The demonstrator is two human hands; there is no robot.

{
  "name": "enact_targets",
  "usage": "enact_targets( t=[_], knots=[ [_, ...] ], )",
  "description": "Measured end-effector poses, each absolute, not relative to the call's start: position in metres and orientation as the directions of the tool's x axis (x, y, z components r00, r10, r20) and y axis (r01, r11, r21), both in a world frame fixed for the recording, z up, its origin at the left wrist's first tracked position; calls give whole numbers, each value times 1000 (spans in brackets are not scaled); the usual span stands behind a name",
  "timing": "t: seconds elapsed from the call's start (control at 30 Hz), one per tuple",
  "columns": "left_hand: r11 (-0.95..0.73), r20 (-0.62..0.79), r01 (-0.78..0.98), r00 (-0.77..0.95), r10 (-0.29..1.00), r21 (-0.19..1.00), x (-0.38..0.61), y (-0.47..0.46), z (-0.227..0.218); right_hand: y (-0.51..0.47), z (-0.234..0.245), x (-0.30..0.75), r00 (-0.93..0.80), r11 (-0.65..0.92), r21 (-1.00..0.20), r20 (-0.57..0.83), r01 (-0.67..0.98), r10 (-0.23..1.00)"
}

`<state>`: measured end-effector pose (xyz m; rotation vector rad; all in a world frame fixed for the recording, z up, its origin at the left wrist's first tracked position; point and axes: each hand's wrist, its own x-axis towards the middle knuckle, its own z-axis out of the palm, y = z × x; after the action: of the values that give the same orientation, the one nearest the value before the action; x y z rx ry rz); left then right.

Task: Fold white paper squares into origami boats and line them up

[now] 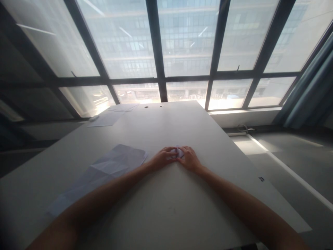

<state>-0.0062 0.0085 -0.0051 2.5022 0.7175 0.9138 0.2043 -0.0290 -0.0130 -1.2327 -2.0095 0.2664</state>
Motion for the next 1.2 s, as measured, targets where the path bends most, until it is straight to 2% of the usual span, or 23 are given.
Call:
enact_targets(
  t=[0.17,0.3,0.37,0.47,0.6,0.73,1.2],
  knots=[
    [-764,511,260,611,604,591,-5,4,-1,-32,-3,200,-183,553,-700,533,453,826],
    [-662,504,219,493,709,717,-2,1,4,-30,1,200,-113,418,-852,403,317,908],
    [-531,419,176,434,798,829,0,1,6,-30,1,201,-100,354,-894,340,275,935],
    [-377,254,162,500,828,912,0,2,10,-31,3,200,-84,314,-924,302,217,950],
    [-383,172,247,595,785,890,-2,0,18,-35,9,197,-173,271,-951,244,153,954],
    [-380,133,265,639,757,886,-3,-2,21,-36,12,195,-223,287,-939,244,188,944],
    [-297,116,227,581,806,928,-2,-4,19,-36,13,195,-205,260,-943,218,207,954]
  ],
)
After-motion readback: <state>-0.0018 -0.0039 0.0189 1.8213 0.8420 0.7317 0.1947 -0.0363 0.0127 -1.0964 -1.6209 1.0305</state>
